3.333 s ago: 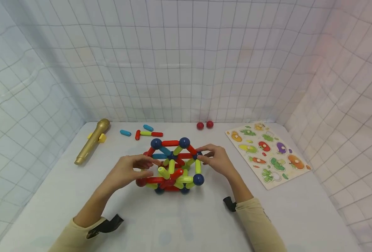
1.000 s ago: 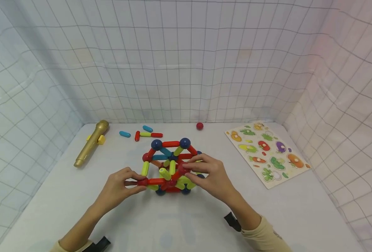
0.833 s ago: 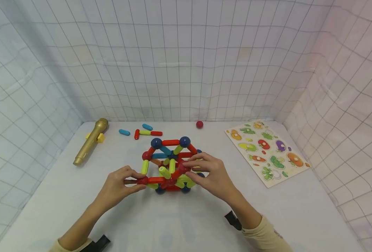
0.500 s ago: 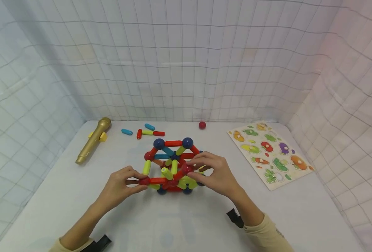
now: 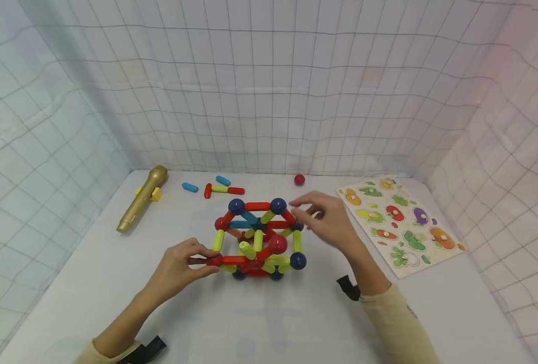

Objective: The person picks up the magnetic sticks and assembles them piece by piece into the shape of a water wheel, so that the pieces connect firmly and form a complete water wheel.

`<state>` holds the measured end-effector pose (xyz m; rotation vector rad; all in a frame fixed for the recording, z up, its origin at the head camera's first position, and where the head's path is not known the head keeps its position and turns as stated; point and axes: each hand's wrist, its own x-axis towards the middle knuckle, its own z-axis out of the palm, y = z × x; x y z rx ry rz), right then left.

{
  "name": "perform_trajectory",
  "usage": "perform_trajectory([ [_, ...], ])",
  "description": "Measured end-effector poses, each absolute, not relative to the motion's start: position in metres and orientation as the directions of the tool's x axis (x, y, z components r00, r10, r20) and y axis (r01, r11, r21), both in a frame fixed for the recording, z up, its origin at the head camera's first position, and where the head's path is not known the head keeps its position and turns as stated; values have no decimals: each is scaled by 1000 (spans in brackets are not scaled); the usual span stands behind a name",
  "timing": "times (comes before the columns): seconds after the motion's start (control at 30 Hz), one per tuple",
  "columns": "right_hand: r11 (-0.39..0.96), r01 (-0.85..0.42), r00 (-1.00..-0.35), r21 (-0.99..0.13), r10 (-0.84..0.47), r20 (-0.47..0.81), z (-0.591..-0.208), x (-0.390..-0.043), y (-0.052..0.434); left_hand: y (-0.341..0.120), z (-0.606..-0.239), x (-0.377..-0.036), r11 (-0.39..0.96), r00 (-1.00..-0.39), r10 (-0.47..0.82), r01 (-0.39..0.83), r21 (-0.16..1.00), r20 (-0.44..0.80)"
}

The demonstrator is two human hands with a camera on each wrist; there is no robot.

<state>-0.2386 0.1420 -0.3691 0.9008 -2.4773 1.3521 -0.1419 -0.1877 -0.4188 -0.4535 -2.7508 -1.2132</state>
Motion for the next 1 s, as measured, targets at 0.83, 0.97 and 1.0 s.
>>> perform_trajectory([
  [0.83,837,-376,-926,-397,-355,128,-443,-402,128,-176,-422,-142,627,-959,203,281,726,196],
  [0.97,709,-430,-903,-559,-320,289,-408,-366,117,-183,-418,-142,648,-965,191,261,715,179],
  [1.0,674,-455,-890,-583,-315,330,-397,-355,115,-184,-418,-142,653,-965,189,261,711,181],
])
